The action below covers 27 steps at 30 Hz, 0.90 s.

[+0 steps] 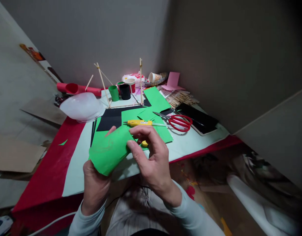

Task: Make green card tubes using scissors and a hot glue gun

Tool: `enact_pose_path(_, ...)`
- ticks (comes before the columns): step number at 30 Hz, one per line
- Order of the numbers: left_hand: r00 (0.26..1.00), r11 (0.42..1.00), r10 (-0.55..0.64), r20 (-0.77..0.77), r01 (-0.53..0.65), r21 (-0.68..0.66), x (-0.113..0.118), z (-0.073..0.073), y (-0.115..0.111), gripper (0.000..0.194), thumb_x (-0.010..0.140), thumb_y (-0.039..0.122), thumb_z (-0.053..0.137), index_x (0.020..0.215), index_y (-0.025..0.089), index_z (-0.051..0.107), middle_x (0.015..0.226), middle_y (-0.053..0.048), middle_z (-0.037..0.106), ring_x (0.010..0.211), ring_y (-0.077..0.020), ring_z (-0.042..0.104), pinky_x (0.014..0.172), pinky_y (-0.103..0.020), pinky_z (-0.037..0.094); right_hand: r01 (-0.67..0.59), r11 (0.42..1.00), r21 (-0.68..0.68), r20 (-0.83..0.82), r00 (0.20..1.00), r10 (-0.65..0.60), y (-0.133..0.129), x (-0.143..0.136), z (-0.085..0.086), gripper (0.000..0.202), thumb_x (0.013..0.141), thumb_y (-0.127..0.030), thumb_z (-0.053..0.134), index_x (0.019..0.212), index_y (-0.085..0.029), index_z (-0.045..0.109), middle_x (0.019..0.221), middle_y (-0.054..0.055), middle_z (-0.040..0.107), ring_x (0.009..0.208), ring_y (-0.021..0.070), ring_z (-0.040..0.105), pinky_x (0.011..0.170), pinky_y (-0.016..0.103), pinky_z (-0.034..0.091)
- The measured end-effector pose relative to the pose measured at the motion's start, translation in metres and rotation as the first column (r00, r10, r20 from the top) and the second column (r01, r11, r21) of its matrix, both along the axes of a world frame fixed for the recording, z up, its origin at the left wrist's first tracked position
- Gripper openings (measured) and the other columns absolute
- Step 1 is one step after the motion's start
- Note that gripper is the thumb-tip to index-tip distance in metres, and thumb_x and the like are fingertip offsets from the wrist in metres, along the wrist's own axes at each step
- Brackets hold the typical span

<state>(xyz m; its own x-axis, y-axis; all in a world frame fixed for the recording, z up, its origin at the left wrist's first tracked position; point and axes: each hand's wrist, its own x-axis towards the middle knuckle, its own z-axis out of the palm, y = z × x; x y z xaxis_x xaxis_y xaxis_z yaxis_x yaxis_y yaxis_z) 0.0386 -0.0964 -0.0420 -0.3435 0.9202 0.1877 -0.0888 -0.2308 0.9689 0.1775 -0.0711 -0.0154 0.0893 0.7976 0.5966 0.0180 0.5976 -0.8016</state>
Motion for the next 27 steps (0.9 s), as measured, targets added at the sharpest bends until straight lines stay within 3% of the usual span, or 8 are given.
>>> enact_pose_path(3, 0.994, 0.991, -0.106, -0.019, 0.105, -0.078, -0.007, -0.002, -0.007, 0.053, 0.056, 0.013, 0.097, 0.105, 0.024, 0.082, 0.105, -0.006, 0.084, 0.128, -0.0375, 0.067, 0.112, -0.046, 0.055, 0.018, 0.999, -0.034, -0.027, 0.999, -0.019, 0.0, -0.003, -0.007, 0.01, 0.094, -0.021, 0.067, 0.104, -0.018, 0.065, 0.1, 0.004, 0.068, 0.092, 0.0171, 0.062, 0.081, 0.032, 0.05)
enact_pose_path(6, 0.962, 0.972, -0.201, 0.186, 0.219, -0.087, -0.004, 0.002, -0.014, 0.071, 0.05, 0.024, 0.102, 0.118, 0.023, 0.079, 0.117, -0.01, 0.082, 0.134, -0.0412, 0.062, 0.113, -0.048, 0.054, 0.011, 0.998, -0.07, -0.104, 0.994, -0.019, 0.0, -0.006, -0.012, 0.008, 0.095, -0.021, 0.066, 0.103, -0.021, 0.066, 0.102, 0.003, 0.069, 0.095, 0.0183, 0.064, 0.082, 0.034, 0.052)
enact_pose_path(9, 0.896, 0.987, -0.098, 0.434, 0.143, -0.072, 0.005, 0.012, -0.014, 0.054, 0.067, 0.035, 0.095, 0.117, 0.026, 0.079, 0.125, -0.007, 0.08, 0.135, -0.0361, 0.063, 0.114, -0.047, 0.054, -0.013, 0.998, -0.055, -0.155, 0.988, 0.004, -0.001, -0.008, -0.015, 0.007, 0.097, -0.019, 0.065, 0.103, -0.023, 0.066, 0.102, 0.002, 0.071, 0.098, 0.0184, 0.067, 0.086, 0.035, 0.054)
enact_pose_path(12, 0.827, 0.976, 0.056, 0.559, 0.073, -0.205, 0.011, 0.023, -0.006, 0.031, 0.074, 0.021, 0.087, 0.104, 0.023, 0.081, 0.116, -0.006, 0.083, 0.126, -0.0329, 0.069, 0.11, -0.046, 0.057, -0.029, 0.999, -0.016, -0.133, 0.991, 0.027, -0.002, -0.005, -0.018, 0.011, 0.102, -0.019, 0.059, 0.108, -0.025, 0.067, 0.102, 0.001, 0.071, 0.097, 0.0166, 0.068, 0.089, 0.034, 0.055)
enact_pose_path(15, 0.765, 0.933, 0.157, 0.625, 0.092, -0.348, 0.01, 0.031, 0.0, 0.022, 0.08, 0.012, 0.078, 0.1, 0.019, 0.081, 0.109, -0.007, 0.084, 0.115, -0.0302, 0.075, 0.106, -0.043, 0.06, -0.093, 0.995, 0.024, -0.024, 0.995, 0.093, 0.002, 0.007, -0.018, 0.03, 0.098, -0.023, 0.064, 0.128, -0.023, 0.061, 0.127, 0.008, 0.068, 0.121, 0.0217, 0.063, 0.105, 0.041, 0.051)
enact_pose_path(17, 0.75, 0.913, 0.188, 0.634, 0.104, -0.395, 0.008, 0.034, 0.001, 0.021, 0.083, 0.009, 0.074, 0.1, 0.019, 0.08, 0.106, -0.006, 0.084, 0.11, -0.028, 0.077, 0.102, -0.04, 0.062, -0.224, 0.974, 0.038, 0.064, 0.973, 0.221, 0.006, 0.018, -0.016, 0.052, 0.093, -0.027, 0.069, 0.142, -0.021, 0.052, 0.146, 0.012, 0.059, 0.138, 0.0257, 0.054, 0.115, 0.046, 0.045)
enact_pose_path(21, 0.794, 0.907, 0.111, 0.598, 0.165, -0.388, 0.006, 0.034, -0.003, 0.018, 0.08, 0.012, 0.079, 0.096, 0.021, 0.08, 0.101, -0.004, 0.084, 0.116, -0.0311, 0.075, 0.098, -0.04, 0.064, -0.404, 0.912, 0.076, 0.193, 0.903, 0.384, 0.014, 0.029, -0.012, 0.058, 0.093, -0.031, 0.071, 0.146, -0.023, 0.049, 0.151, 0.011, 0.058, 0.14, 0.0244, 0.054, 0.119, 0.045, 0.042)
enact_pose_path(27, 0.937, 0.931, 0.057, 0.346, 0.075, -0.358, -0.008, 0.021, -0.01, 0.022, 0.073, 0.036, 0.089, 0.091, 0.025, 0.08, 0.109, -0.002, 0.081, 0.114, -0.0265, 0.072, 0.089, -0.028, 0.065, -0.237, 0.971, -0.019, 0.168, 0.957, 0.237, 0.013, 0.024, -0.013, 0.043, 0.092, -0.031, 0.074, 0.132, -0.021, 0.061, 0.134, 0.01, 0.07, 0.127, 0.0205, 0.063, 0.11, 0.037, 0.048)
